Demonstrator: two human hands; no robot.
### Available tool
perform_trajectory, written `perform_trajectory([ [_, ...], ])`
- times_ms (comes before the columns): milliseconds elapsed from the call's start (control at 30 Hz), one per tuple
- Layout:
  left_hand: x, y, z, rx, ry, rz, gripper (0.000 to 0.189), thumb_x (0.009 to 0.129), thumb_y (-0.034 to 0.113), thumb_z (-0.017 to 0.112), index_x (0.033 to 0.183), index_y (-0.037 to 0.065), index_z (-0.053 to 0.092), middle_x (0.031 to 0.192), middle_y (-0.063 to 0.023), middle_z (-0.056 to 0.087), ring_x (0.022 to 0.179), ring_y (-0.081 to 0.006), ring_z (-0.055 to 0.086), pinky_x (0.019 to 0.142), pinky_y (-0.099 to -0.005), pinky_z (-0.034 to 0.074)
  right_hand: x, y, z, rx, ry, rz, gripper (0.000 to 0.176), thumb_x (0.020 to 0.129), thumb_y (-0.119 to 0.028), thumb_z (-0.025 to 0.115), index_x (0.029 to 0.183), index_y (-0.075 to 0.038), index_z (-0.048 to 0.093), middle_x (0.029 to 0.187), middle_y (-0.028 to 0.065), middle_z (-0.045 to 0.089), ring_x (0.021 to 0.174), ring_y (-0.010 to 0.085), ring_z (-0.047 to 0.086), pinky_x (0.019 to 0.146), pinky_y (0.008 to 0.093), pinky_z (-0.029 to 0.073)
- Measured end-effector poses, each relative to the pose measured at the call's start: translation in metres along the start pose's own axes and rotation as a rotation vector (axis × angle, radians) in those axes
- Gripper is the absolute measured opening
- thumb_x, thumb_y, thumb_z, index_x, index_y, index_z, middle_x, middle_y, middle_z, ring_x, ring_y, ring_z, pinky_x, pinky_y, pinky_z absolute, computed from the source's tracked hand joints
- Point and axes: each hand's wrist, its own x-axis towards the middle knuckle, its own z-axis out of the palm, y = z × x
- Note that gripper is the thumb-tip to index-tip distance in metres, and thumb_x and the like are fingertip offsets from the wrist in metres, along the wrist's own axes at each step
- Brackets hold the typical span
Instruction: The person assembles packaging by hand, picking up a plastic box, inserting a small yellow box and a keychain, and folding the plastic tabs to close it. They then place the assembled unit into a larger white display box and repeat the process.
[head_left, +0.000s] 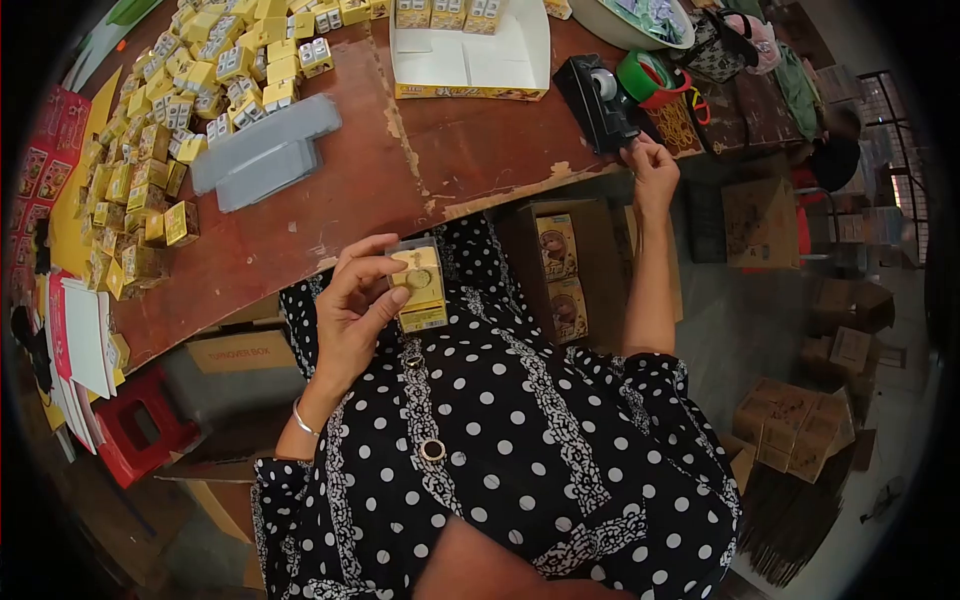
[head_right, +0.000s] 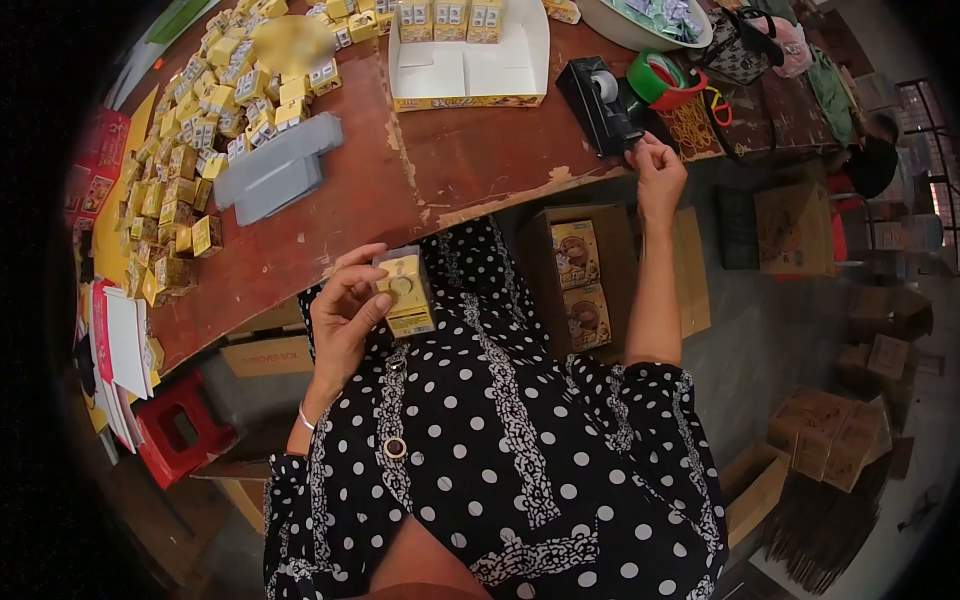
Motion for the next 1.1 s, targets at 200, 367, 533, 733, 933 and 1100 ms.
perform_trajectory([
  [200,0.009,0.013,0.002,0.186,0.112,0.219,0.027,0.091,-0.005,0.072,0.117,0.002,0.070,0.142,-0.0116,0.051,0.119,-0.0188,0.061,0.101,-0.0325,0.052,-0.042,-0.089,0.054,-0.056,-0.009,-0.151,0.012,0.101,-0.009,0.067,0.105,0.001,0.069,0.100,0.0063,0.070,0.083,0.0112,0.064,0.068,0.0243,0.054],
  [367,0.019,0.019,0.010,0.481,0.170,0.370,0.027,0.088,-0.002,0.075,0.114,0.006,0.073,0.139,-0.0145,0.054,0.113,-0.0251,0.063,0.096,-0.0361,0.054,-0.140,-0.153,0.141,0.328,-0.601,0.090,0.014,0.102,-0.005,0.063,0.114,0.000,0.067,0.091,0.0079,0.071,0.072,0.0100,0.064,0.065,0.0242,0.055],
  [533,0.019,0.019,0.015,0.626,0.211,0.488,0.031,0.085,-0.005,0.077,0.114,0.007,0.074,0.139,-0.0158,0.053,0.114,-0.0290,0.066,0.097,-0.0386,0.056,-0.180,-0.151,0.184,0.365,-0.653,0.290,0.014,0.102,-0.006,0.063,0.113,0.002,0.068,0.090,0.0076,0.072,0.072,0.0105,0.067,0.066,0.0240,0.057],
  [733,0.020,0.010,0.010,0.668,0.253,0.585,0.031,0.082,-0.007,0.078,0.110,0.007,0.075,0.140,-0.0178,0.053,0.113,-0.0324,0.069,0.093,-0.0399,0.060,-0.186,-0.148,0.194,0.212,-0.675,0.230,0.017,0.103,-0.008,0.064,0.115,0.002,0.067,0.089,0.0076,0.072,0.073,0.0100,0.066,0.067,0.0231,0.056],
  [933,0.020,0.009,0.008,0.714,0.285,0.676,0.029,0.081,-0.007,0.079,0.106,0.006,0.074,0.138,-0.0171,0.054,0.113,-0.0324,0.068,0.094,-0.0404,0.060,-0.181,-0.160,0.198,0.084,-0.643,0.261,0.025,0.099,-0.004,0.068,0.123,0.001,0.063,0.093,0.0080,0.070,0.078,0.0106,0.066,0.072,0.0229,0.055],
  [1100,0.016,0.015,0.008,0.502,0.254,0.396,0.029,0.083,-0.002,0.081,0.110,0.004,0.072,0.135,-0.0154,0.055,0.107,-0.0246,0.068,0.089,-0.0328,0.057,-0.164,-0.125,0.204,-0.179,-0.466,-0.631,0.033,0.087,-0.001,0.077,0.118,-0.002,0.066,0.103,0.0113,0.068,0.090,0.0223,0.067,0.072,0.0292,0.056],
])
